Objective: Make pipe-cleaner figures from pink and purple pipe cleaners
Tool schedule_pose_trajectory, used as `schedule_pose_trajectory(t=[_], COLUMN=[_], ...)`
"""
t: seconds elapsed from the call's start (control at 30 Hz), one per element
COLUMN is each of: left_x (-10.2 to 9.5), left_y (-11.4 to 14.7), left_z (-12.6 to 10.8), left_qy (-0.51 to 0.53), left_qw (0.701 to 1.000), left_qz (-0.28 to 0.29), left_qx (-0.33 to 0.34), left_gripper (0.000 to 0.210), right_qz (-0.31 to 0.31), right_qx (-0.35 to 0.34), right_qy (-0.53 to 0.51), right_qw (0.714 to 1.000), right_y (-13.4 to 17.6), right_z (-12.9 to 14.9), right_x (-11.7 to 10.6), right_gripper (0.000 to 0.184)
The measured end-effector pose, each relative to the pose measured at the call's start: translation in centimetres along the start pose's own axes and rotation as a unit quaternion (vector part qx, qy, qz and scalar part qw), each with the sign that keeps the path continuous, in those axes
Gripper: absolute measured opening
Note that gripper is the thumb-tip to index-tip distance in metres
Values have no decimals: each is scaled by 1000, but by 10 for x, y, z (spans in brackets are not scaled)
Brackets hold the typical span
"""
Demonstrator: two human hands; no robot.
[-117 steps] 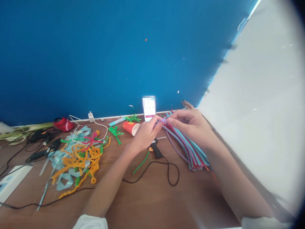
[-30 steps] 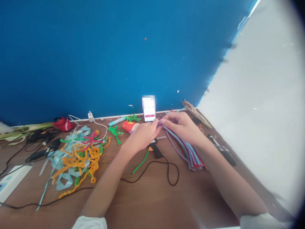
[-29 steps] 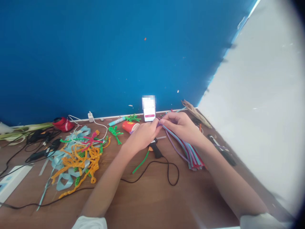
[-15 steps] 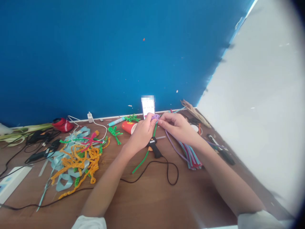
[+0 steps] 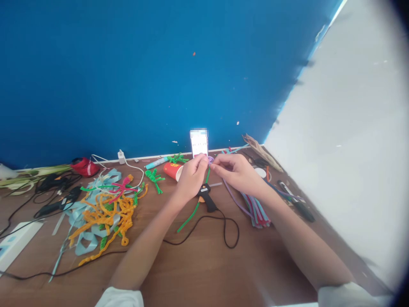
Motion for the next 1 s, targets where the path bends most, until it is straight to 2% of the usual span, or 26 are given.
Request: schedule_pose_trajectory(t=[0.13, 0.23, 0.37, 0.47, 0.53, 0.63, 0.73, 0.8, 0.9, 1.0], left_x=[-4, -3, 10, 16, 17, 16, 16, 15, 12, 7], left_y=[0, 3, 9, 12, 14, 17, 19, 18, 13, 8], left_z=[4, 5, 3, -4, -10, -17, -23, -24, -18, -12], left_qy=[24, 67, 156, 177, 134, -4, -145, -210, -271, -272], left_qw=[999, 997, 982, 972, 974, 975, 957, 944, 936, 946], left_qz=[-23, -11, 80, 145, 181, 220, 215, 196, 156, 120], left_qx=[-19, -41, -71, -62, -35, 38, 128, 164, 165, 132], left_gripper=[29, 29, 32, 33, 33, 34, 32, 29, 27, 27], right_qz=[9, 32, 71, 100, 112, 107, 80, 48, -4, -21], right_qx=[22, 87, 188, 222, 232, 230, 197, 166, 119, 81], right_qy=[-51, -159, -279, -316, -307, -260, -215, -178, -100, -53], right_qw=[998, 983, 939, 917, 916, 932, 953, 969, 988, 995], right_y=[-1, -2, -3, -4, -4, -4, -5, -5, -4, -3], right_z=[-3, -15, -40, -52, -56, -59, -52, -43, -29, -17], right_x=[2, 4, 9, 12, 11, 6, 1, -3, -9, -10], right_gripper=[28, 30, 30, 29, 30, 31, 31, 32, 32, 27])
Point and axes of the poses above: each hand's wrist, its own y-axis away from the middle knuckle, its own x-axis out of the palm, z = x × y, the point moved 8 cm from there along -y, towards the middle knuckle, and after that the axes turned 13 degrees about -z, right-handed, at the moved point
